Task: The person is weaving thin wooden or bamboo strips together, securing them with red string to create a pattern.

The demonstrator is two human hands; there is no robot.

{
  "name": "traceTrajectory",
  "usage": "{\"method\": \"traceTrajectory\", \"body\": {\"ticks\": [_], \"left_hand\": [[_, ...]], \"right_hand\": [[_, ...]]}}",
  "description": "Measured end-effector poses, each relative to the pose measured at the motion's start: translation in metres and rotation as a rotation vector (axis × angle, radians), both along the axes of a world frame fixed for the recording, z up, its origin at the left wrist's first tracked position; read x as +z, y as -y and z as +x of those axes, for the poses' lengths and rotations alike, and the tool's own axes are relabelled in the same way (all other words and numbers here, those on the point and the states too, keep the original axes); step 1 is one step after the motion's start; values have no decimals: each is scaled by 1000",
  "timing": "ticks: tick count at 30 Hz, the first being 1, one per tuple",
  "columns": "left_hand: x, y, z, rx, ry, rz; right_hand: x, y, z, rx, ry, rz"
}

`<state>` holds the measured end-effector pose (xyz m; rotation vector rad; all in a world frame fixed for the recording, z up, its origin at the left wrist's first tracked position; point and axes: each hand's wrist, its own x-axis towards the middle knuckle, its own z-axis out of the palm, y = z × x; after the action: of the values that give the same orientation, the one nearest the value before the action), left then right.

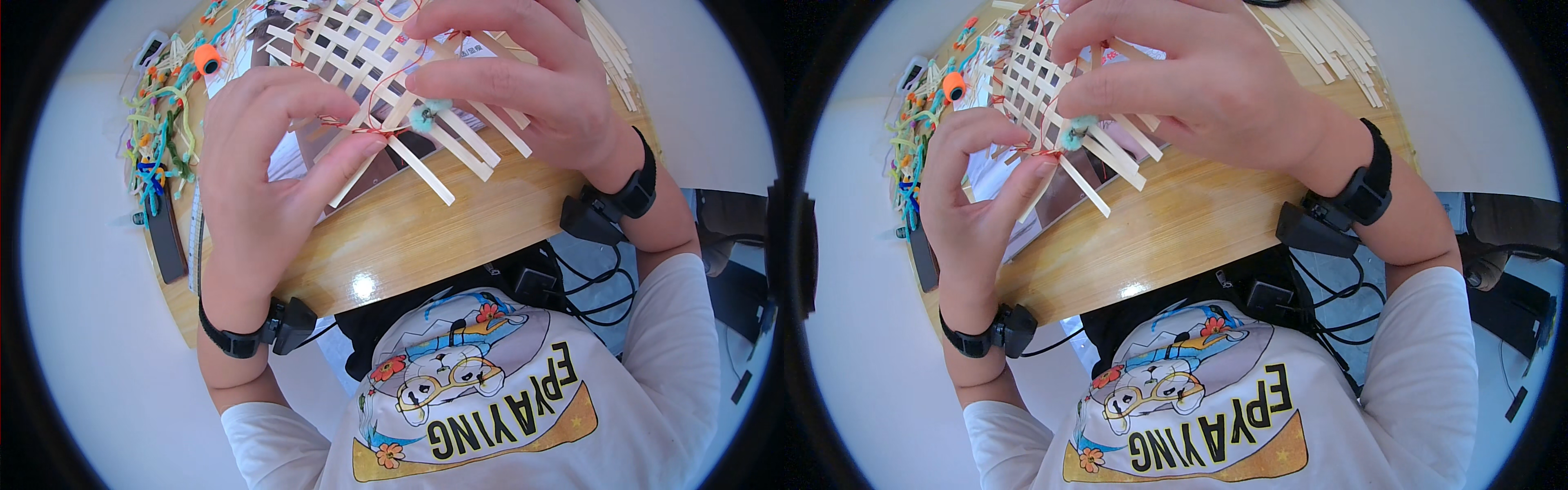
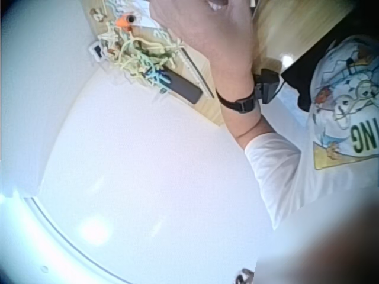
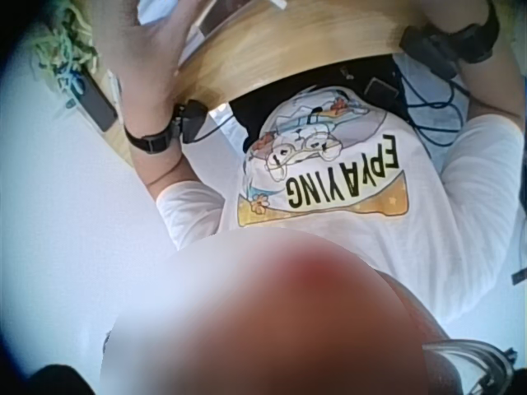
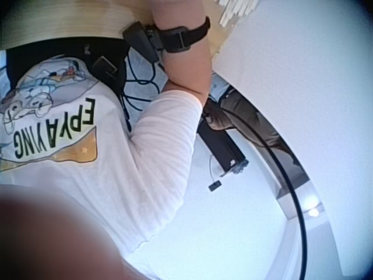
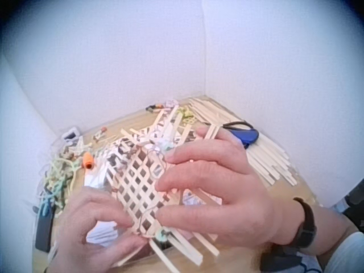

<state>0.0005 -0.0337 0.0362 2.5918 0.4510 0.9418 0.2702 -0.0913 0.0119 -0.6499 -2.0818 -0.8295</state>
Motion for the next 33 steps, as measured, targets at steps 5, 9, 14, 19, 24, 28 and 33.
{"method": "traceTrajectory", "body": {"ticks": [5,9,14,19,24,28,33], "left_hand": [[-2,0,-2,-20,-49,50],[0,0,-1,-57,-79,89],[-3,1,0,-123,-104,9],[-9,1,4,-147,-93,-102],[-10,3,5,-174,-80,-368],[-13,2,10,-151,-69,-440],[-22,-5,7,-83,119,-650]], "right_hand": [[5,8,-19,51,-162,-68],[3,4,-8,-10,-7,-31],[12,23,-10,-87,31,-259],[-2,3,-7,28,-25,-99],[1,10,-16,65,-88,-238],[-19,-11,-18,124,-225,-241],[1,-13,-31,-227,-382,218]]}}
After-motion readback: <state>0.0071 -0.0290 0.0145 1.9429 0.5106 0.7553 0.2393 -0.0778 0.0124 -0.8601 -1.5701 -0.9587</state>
